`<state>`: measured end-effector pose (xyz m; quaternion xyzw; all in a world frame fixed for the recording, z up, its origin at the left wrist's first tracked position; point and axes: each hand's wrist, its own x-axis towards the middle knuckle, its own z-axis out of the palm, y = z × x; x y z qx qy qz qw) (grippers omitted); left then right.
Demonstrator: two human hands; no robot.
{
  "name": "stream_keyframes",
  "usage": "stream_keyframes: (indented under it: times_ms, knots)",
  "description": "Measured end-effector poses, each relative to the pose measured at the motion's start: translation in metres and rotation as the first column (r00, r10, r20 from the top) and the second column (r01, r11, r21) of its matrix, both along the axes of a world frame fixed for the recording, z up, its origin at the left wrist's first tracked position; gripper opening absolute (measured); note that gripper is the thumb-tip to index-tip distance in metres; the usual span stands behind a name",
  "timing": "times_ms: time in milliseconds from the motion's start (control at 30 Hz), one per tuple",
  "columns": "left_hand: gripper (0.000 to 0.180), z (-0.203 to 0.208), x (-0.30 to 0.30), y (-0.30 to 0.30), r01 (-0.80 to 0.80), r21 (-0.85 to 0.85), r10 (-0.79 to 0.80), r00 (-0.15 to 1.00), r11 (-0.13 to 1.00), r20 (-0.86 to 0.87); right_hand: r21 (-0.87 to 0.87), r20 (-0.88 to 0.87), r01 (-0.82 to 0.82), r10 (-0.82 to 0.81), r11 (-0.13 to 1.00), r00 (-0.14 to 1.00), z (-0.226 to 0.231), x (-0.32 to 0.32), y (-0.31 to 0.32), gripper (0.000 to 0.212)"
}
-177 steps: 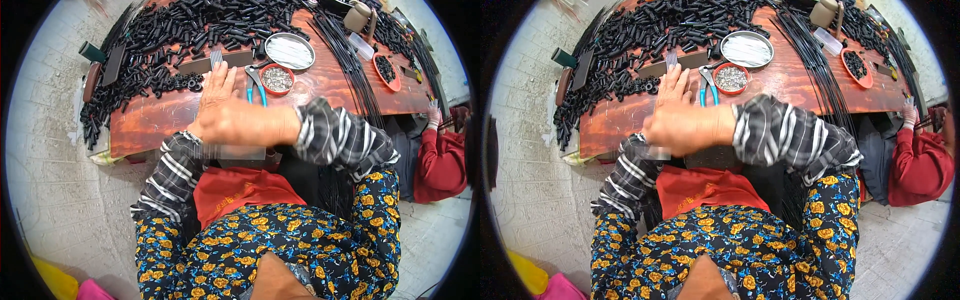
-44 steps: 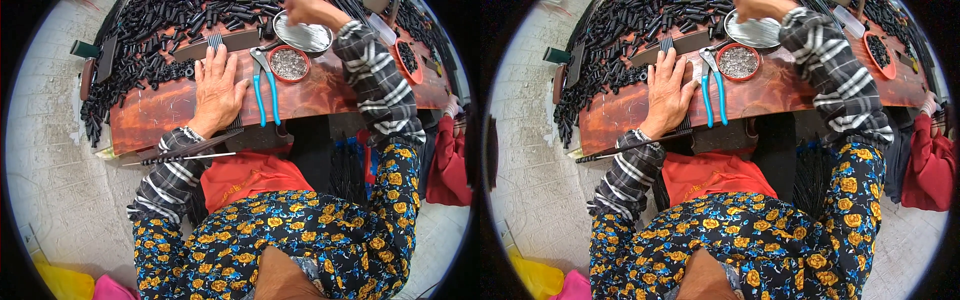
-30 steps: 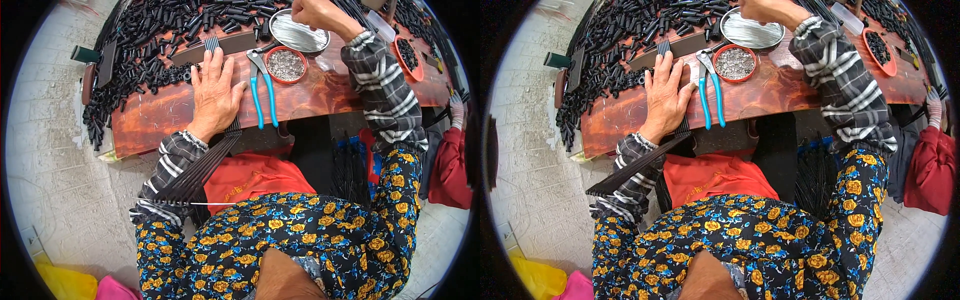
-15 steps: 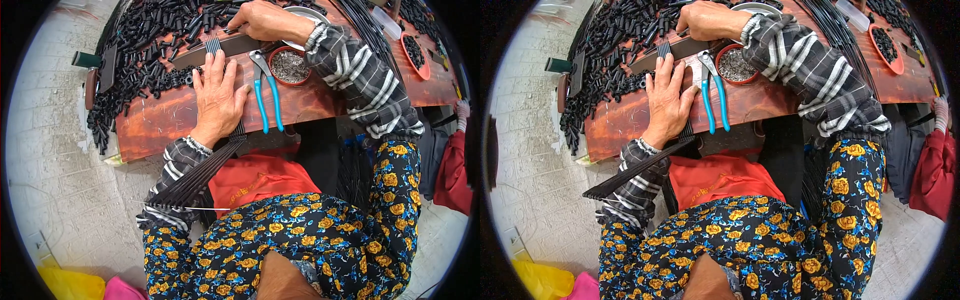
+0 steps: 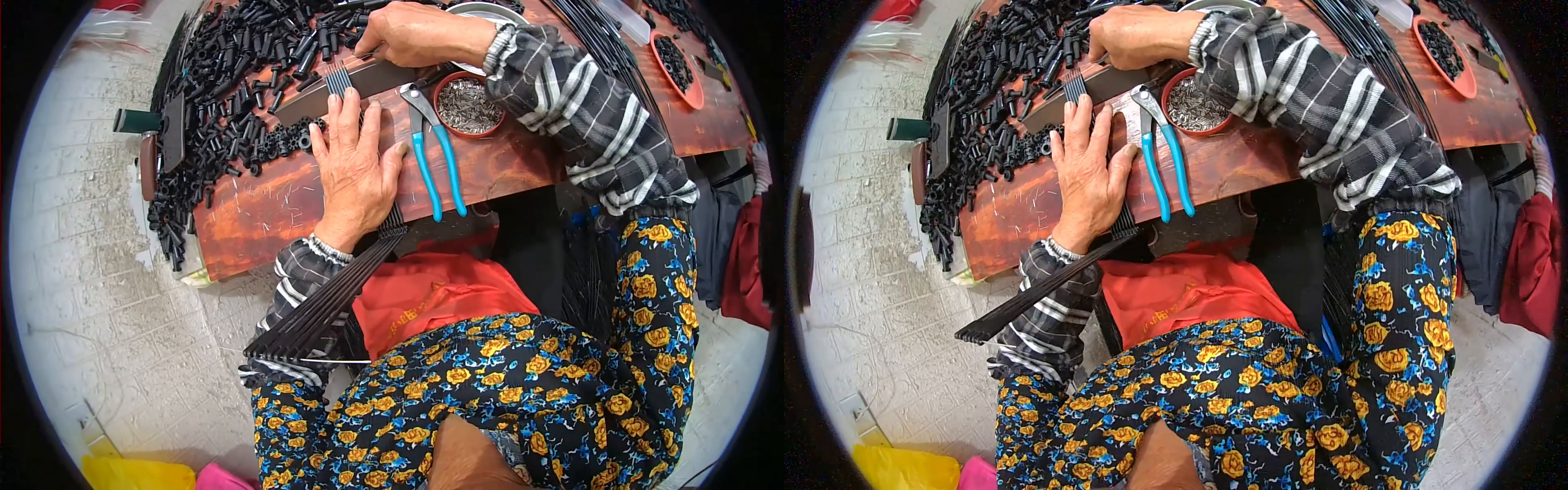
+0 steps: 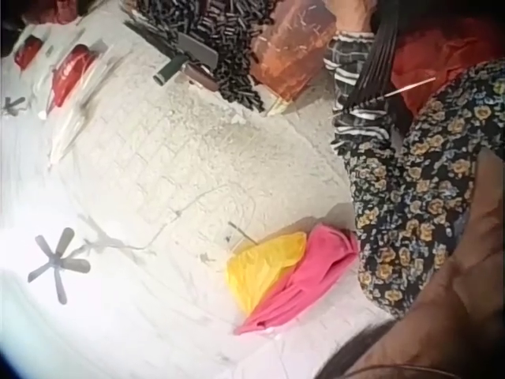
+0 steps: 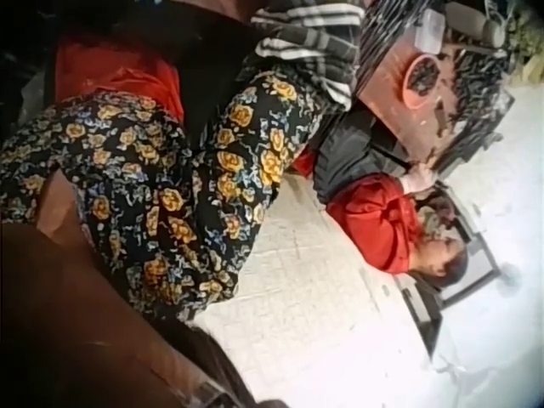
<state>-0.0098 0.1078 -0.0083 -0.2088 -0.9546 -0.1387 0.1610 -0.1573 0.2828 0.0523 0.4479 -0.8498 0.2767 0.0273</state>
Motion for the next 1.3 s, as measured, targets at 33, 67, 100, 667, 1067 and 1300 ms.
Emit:
stream_keyframes:
  times_ms: [33, 67, 100, 667, 1067, 1300]
  knots:
    - [0.056, 0.0, 0.0, 0.001, -0.003, -0.005, 0.003, 1.0, 1.0, -0.004, 0.021, 0.008, 0.001, -0.001, 1.0, 1.0, -0.001, -0.003, 0.0, 0.018]
    - [0.056, 0.001, 0.0, 0.002, -0.005, -0.005, 0.005, 1.0, 1.0, -0.001, 0.041, 0.015, 0.003, -0.003, 0.999, 1.0, -0.001, -0.004, -0.001, 0.018]
    - [0.056, 0.001, 0.0, 0.002, -0.004, -0.005, 0.004, 1.0, 1.0, 0.0, 0.04, 0.017, 0.004, -0.004, 0.999, 1.0, -0.002, -0.005, -0.001, 0.018]
    - [0.053, 0.002, 0.001, -0.001, -0.017, -0.005, 0.018, 1.0, 1.0, 0.01, 0.038, 0.171, -0.216, 0.207, 0.976, 0.963, -0.021, -0.048, -0.009, 0.018]
    - [0.052, 0.002, 0.0, 0.002, 0.011, 0.002, -0.011, 1.0, 1.0, -0.025, 0.106, 0.146, -0.219, 0.203, 0.97, 0.968, -0.004, -0.044, -0.003, 0.024]
    - [0.053, 0.002, 0.001, -0.001, -0.004, -0.005, 0.004, 1.0, 1.0, -0.016, 0.064, 0.217, -0.276, 0.256, 0.959, 0.942, -0.002, -0.038, -0.012, 0.023]
